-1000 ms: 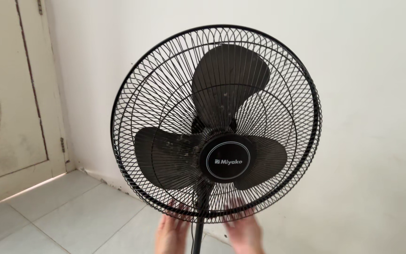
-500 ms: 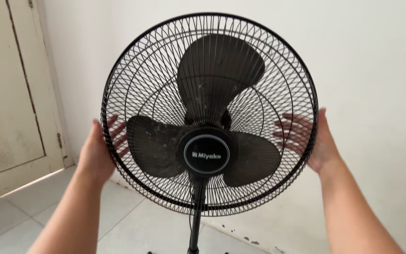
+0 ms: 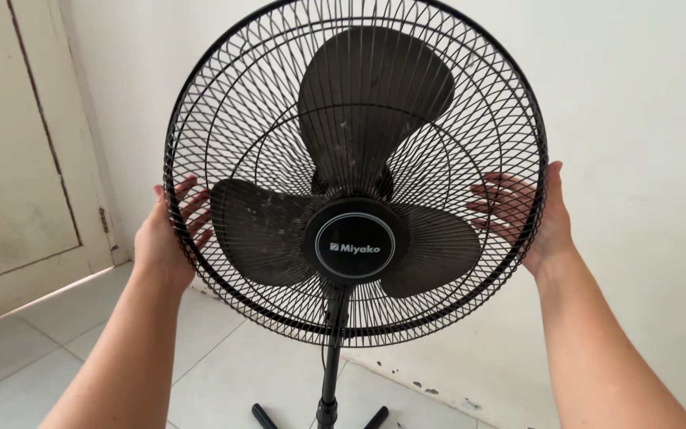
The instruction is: The person reassembles a standing electric fan by hand. They attach the fan blades to the motor hub, secure the rear protective cage, then fit and lock the front protective cage onto the fan head.
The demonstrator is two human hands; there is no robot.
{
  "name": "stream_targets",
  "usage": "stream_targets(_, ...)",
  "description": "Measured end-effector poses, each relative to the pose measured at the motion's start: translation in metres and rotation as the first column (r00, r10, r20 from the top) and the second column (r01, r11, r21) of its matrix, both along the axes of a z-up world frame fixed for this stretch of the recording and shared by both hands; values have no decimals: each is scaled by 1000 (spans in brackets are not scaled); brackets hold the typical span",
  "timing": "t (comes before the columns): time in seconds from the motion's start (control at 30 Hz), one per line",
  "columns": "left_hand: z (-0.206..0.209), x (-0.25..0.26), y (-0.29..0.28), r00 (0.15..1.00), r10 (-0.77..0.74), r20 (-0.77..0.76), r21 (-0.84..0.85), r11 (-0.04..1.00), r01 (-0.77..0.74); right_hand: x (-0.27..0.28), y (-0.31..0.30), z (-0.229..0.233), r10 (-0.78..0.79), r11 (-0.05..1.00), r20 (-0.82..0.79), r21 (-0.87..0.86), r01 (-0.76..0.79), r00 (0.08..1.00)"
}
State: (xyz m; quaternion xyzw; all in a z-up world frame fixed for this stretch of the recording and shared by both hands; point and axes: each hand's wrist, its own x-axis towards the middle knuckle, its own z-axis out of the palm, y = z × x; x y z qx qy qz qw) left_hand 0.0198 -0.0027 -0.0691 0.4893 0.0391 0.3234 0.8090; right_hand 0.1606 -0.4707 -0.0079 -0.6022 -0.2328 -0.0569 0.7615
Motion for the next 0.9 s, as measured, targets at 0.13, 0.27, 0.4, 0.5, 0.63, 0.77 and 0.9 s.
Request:
stream_targets(0.13, 10, -5, 5, 1000, 2, -1, 60, 998, -2, -1, -5, 13, 5, 1000, 0, 0, -5, 1000)
stream_targets(0.27, 69, -6, 9, 992, 114, 49, 269, 955, -123, -1, -1, 68, -46, 978, 175, -191, 80, 983)
stream_targets(0.4, 154, -3, -6, 999, 35, 37, 486, 873, -48, -21, 28, 136, -108, 891, 224, -410, 194, 969)
stream_targets(0.5, 209, 2, -34, 958, 276, 83, 865, 458, -207, -40, 56, 175, -145, 770, 267, -575, 278, 953)
stream_targets(0.63, 250, 19, -80, 946, 296, 131, 950, 237, -206, -54, 80, 196, -187, 657, 296, -672, 343, 937)
stream_targets(0.77, 263, 26, -101, 949, 306, 69, 968, 211, -139, -58, 82, 196, -130, 678, 278, -676, 290, 952)
stream_targets(0.9, 263, 19, -104, 979, 172, 109, 928, 337, -163, -54, 84, 196, -147, 685, 273, -665, 297, 951)
